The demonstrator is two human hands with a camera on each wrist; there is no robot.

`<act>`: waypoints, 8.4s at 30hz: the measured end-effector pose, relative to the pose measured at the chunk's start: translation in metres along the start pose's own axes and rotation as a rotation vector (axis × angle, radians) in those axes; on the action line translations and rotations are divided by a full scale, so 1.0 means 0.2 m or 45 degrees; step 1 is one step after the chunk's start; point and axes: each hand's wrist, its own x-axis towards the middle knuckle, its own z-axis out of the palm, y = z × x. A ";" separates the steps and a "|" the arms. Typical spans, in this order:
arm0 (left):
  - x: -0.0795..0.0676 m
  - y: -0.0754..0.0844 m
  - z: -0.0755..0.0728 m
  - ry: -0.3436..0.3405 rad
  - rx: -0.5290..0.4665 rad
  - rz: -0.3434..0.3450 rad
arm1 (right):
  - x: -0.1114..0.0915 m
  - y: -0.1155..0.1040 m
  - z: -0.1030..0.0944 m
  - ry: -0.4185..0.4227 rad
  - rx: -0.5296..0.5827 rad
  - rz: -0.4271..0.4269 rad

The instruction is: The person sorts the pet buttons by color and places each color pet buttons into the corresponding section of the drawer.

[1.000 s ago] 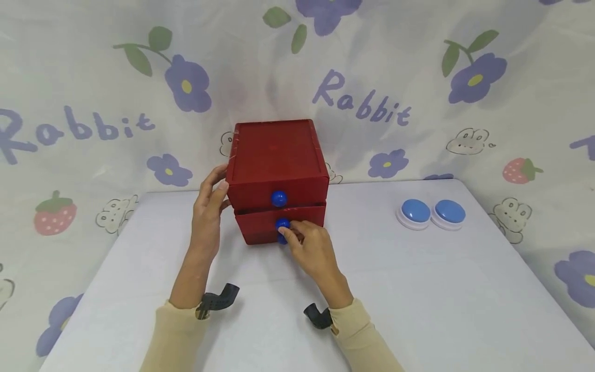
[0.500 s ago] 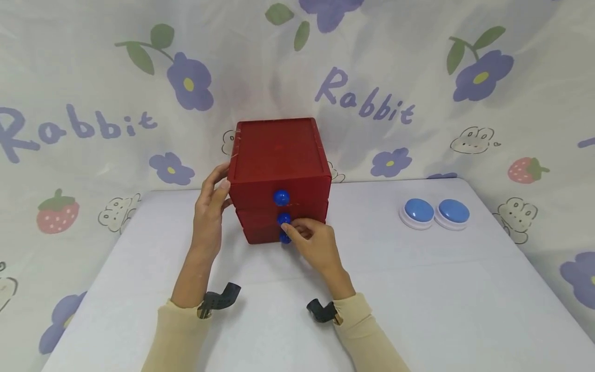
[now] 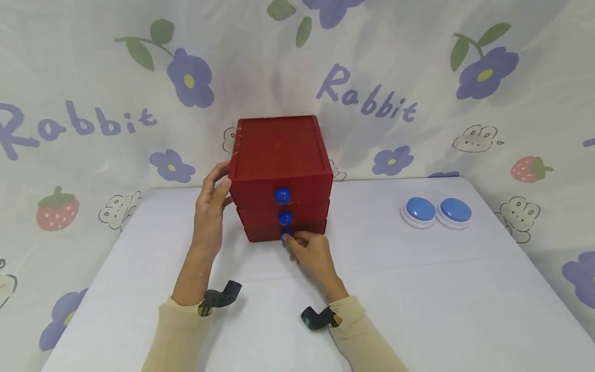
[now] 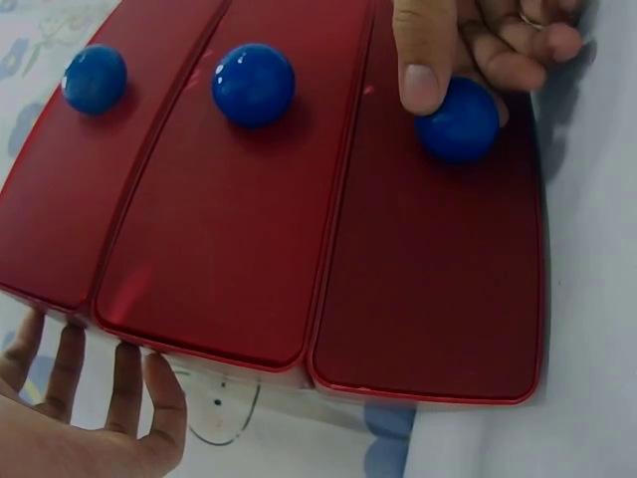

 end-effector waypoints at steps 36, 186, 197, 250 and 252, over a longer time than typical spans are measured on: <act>-0.01 0.02 -0.03 -0.005 -0.003 -0.024 | -0.38 -0.05 0.01 0.004 0.088 0.069; 0.03 -0.12 -0.03 0.008 -0.042 0.039 | -0.23 0.30 -0.84 0.655 -0.593 0.165; 0.04 -0.13 -0.04 0.001 -0.044 0.042 | -0.35 0.19 -0.69 0.643 -0.564 0.081; 0.03 0.03 0.01 -0.011 -0.037 0.009 | -0.50 -0.25 -0.09 0.453 -0.403 -0.431; 0.03 0.03 0.01 -0.013 -0.028 0.010 | -0.50 -0.27 -0.07 0.456 -0.403 -0.437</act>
